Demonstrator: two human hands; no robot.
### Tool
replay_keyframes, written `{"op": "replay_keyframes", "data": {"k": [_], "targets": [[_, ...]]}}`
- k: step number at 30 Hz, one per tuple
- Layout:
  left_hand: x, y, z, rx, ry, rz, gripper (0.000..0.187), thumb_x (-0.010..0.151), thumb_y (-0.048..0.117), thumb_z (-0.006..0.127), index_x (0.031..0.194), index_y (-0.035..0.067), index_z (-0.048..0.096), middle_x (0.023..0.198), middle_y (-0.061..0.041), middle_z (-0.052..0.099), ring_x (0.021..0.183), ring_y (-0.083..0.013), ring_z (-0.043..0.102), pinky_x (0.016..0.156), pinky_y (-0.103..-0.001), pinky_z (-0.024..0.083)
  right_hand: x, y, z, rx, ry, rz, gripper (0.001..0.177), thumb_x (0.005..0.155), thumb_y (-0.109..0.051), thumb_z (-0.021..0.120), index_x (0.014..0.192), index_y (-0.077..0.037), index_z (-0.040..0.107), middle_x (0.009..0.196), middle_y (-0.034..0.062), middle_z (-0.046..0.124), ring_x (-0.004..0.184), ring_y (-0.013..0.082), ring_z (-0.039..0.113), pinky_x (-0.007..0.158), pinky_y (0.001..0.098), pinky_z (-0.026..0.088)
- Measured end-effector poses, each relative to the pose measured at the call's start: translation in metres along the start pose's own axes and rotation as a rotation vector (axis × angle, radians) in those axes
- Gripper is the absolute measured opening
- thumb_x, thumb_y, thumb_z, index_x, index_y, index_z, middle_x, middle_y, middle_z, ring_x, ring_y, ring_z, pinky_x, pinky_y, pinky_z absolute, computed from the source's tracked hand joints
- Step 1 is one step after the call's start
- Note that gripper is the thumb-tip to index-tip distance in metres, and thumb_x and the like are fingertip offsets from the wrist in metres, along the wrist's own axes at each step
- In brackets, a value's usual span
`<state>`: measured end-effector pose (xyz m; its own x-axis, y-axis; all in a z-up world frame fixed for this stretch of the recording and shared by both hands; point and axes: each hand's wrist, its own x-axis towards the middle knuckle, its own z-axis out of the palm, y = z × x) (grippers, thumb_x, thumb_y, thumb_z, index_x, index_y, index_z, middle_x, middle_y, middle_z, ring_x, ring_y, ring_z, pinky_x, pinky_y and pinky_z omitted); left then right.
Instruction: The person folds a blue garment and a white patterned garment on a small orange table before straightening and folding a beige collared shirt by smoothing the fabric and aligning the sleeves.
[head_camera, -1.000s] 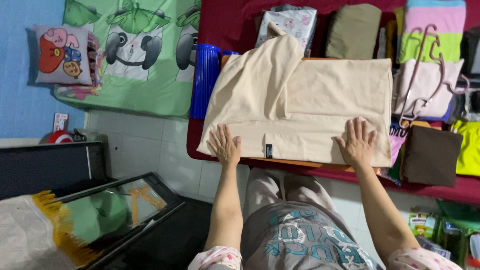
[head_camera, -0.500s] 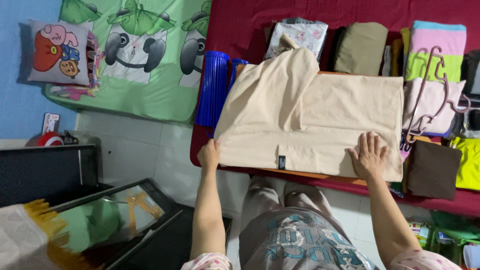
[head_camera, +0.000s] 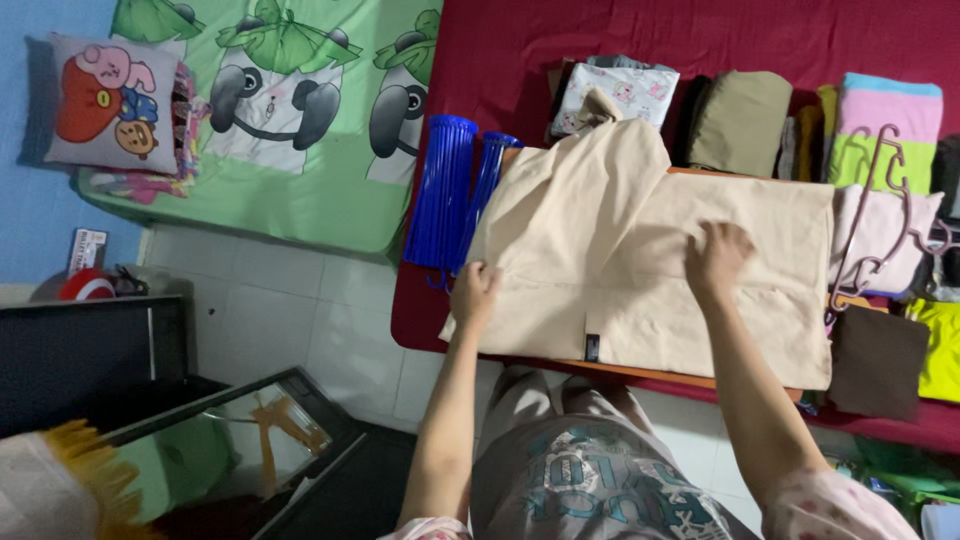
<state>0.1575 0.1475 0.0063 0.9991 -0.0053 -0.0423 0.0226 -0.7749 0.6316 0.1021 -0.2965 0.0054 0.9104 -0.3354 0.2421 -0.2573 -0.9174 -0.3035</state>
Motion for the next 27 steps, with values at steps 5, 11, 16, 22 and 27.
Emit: {"op": "replay_keyframes", "data": {"k": [5, 11, 16, 22, 27], "targets": [[0.013, 0.035, -0.012, 0.017, -0.052, 0.148, 0.06, 0.076, 0.041, 0.081, 0.116, 0.0, 0.062, 0.111, -0.018, 0.066, 0.103, -0.0368, 0.063, 0.084, -0.046, 0.052, 0.102, -0.106, 0.068, 0.068, -0.215, -0.249, 0.039, 0.09, -0.019, 0.072, 0.129, -0.018, 0.068, 0.129, 0.0051, 0.065, 0.129, 0.0284, 0.05, 0.104, 0.0508, 0.037], [0.011, 0.021, 0.012, 0.101, -0.217, 0.11, 0.042, 0.084, 0.029, 0.079, 0.113, 0.002, 0.064, 0.115, -0.017, 0.067, 0.109, -0.0384, 0.063, 0.091, -0.047, 0.051, 0.169, -0.172, 0.121, -0.183, -0.299, -0.589, 0.048, 0.083, -0.015, 0.063, 0.13, -0.023, 0.068, 0.138, -0.0008, 0.064, 0.14, 0.0249, 0.045, 0.104, 0.062, 0.033], [0.01, 0.019, 0.001, -0.038, -0.301, -0.002, 0.041, 0.085, 0.029, 0.078, 0.113, 0.002, 0.063, 0.111, -0.017, 0.069, 0.105, -0.0396, 0.065, 0.087, -0.048, 0.052, 0.185, -0.171, 0.126, -0.395, -0.403, -0.64, 0.024, 0.107, -0.034, 0.053, 0.122, -0.027, 0.07, 0.131, -0.0059, 0.069, 0.145, 0.0213, 0.046, 0.12, 0.0714, 0.025], [0.021, -0.002, 0.0, 0.044, -0.318, 0.13, 0.037, 0.081, 0.026, 0.08, 0.106, 0.003, 0.065, 0.107, -0.018, 0.069, 0.101, -0.0389, 0.066, 0.086, -0.048, 0.052, 0.206, -0.146, 0.097, -0.827, -0.414, -0.75, 0.034, 0.095, -0.04, 0.055, 0.12, -0.027, 0.075, 0.108, -0.0093, 0.074, 0.137, 0.0168, 0.048, 0.121, 0.0663, 0.012], [0.024, -0.006, -0.016, -0.063, -0.425, 0.081, 0.02, 0.084, 0.018, 0.075, 0.084, 0.003, 0.06, 0.09, -0.015, 0.064, 0.088, -0.038, 0.063, 0.079, -0.049, 0.051, 0.211, -0.11, 0.037, -0.93, -0.251, -0.614, 0.02, 0.093, -0.031, 0.06, 0.097, -0.028, 0.08, 0.103, -0.0072, 0.072, 0.116, 0.0165, 0.059, 0.12, 0.0635, 0.015]]}}
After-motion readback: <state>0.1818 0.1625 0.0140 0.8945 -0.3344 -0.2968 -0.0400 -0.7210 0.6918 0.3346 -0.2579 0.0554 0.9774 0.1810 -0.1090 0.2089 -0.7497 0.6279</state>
